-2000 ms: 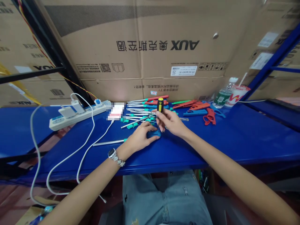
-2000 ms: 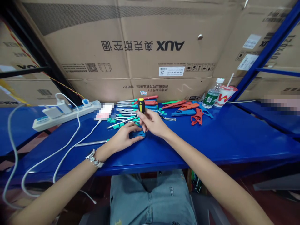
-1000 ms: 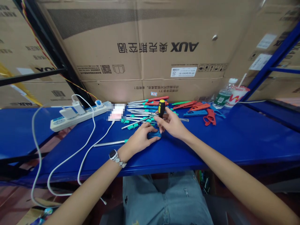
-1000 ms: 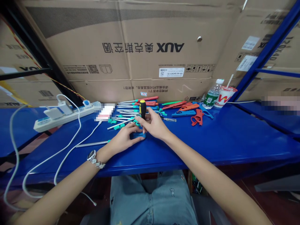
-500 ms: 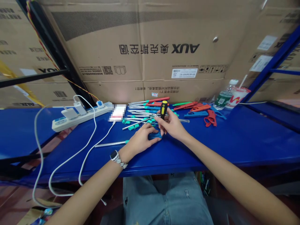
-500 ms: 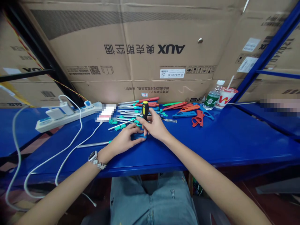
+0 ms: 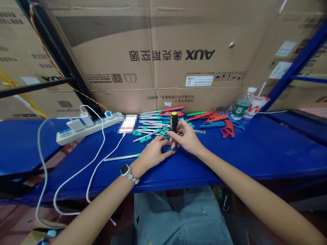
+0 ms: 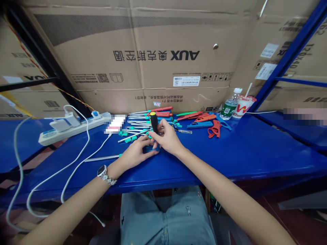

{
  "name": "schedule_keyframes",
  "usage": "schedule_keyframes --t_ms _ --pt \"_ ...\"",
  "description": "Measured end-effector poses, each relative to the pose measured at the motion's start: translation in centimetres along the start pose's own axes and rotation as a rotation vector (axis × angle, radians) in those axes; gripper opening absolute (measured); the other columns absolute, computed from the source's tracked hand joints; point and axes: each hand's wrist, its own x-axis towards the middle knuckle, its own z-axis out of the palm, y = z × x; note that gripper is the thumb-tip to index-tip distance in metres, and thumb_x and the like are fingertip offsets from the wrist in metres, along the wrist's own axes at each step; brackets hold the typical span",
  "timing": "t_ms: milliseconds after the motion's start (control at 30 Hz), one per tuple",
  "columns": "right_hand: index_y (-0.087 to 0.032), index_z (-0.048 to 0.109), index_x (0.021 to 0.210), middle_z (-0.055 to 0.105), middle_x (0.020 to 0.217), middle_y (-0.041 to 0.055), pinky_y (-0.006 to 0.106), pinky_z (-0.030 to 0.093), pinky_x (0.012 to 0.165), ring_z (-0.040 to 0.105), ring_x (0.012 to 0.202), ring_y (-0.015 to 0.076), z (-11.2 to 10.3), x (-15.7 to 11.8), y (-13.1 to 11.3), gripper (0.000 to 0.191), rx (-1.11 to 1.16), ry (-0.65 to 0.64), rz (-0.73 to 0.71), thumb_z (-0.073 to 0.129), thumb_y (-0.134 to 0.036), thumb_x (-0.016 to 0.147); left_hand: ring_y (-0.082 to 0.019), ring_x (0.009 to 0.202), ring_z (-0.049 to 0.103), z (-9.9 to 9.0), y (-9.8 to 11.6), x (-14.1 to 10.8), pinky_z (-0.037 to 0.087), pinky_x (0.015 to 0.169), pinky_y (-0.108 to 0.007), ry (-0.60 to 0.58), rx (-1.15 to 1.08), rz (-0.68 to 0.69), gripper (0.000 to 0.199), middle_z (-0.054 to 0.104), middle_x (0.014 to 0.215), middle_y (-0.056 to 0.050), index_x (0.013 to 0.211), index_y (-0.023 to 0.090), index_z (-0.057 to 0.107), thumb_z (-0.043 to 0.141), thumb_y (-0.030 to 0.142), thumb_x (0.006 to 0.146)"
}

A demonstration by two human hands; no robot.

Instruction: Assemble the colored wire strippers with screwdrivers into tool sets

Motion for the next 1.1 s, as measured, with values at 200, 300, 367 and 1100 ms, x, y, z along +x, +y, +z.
schedule_keyframes --t_ms 200,300,367,1100 --pt "-0.024 0.057 0.101 0.067 0.08 -0.0007 0.028 0.047 0.044 0.061 0.049 0.0126 -1.2 -0.6 -0.1 0.042 -0.013 -0.115 -0.057 0.062 -0.065 0.09 -0.027 0.099 0.067 -0.2 0.3 0.0 0.057 0.09 -0.046 -0.012 0.04 -0.034 0.025 0.063 0.108 -0.008 0.109 0.022 0.073 0.073 0.04 0.092" --pt "-0.024 0.057 0.089 0.069 0.084 0.0005 0.031 0.049 0.047 0.058 0.047 0.0118 -1.7 -0.3 -0.1 0.042 -0.051 -0.043 -0.082 0.073 -0.062 0.083 -0.027 0.1 0.067 -0.2 0.3 0.0 0.057 0.09 -0.045 -0.004 0.026 -0.039 0.025 0.065 0.109 -0.009 0.108 0.022 0.075 0.075 0.04 0.09" --pt "-0.025 0.054 0.087 0.069 0.082 0.0002 0.032 0.047 0.044 0.057 0.045 0.0126 -1.6 -0.1 -0.1 0.044 -0.052 0.01 -0.072 0.08 -0.059 0.078 -0.027 0.101 0.068 -0.2 0.3 0.0 0.057 0.091 -0.045 0.002 0.015 -0.037 0.025 0.066 0.11 -0.009 0.108 0.022 0.075 0.076 0.04 0.09" --pt "-0.024 0.052 0.082 0.067 0.072 -0.0029 0.03 0.046 0.043 0.06 0.042 0.015 -0.7 0.2 -0.3 0.047 -0.001 0.019 -0.075 0.085 -0.056 0.073 -0.028 0.103 0.067 -0.2 0.3 0.1 0.055 0.092 -0.044 -0.023 0.04 -0.059 0.025 0.065 0.112 -0.008 0.106 0.022 0.074 0.074 0.042 0.091"
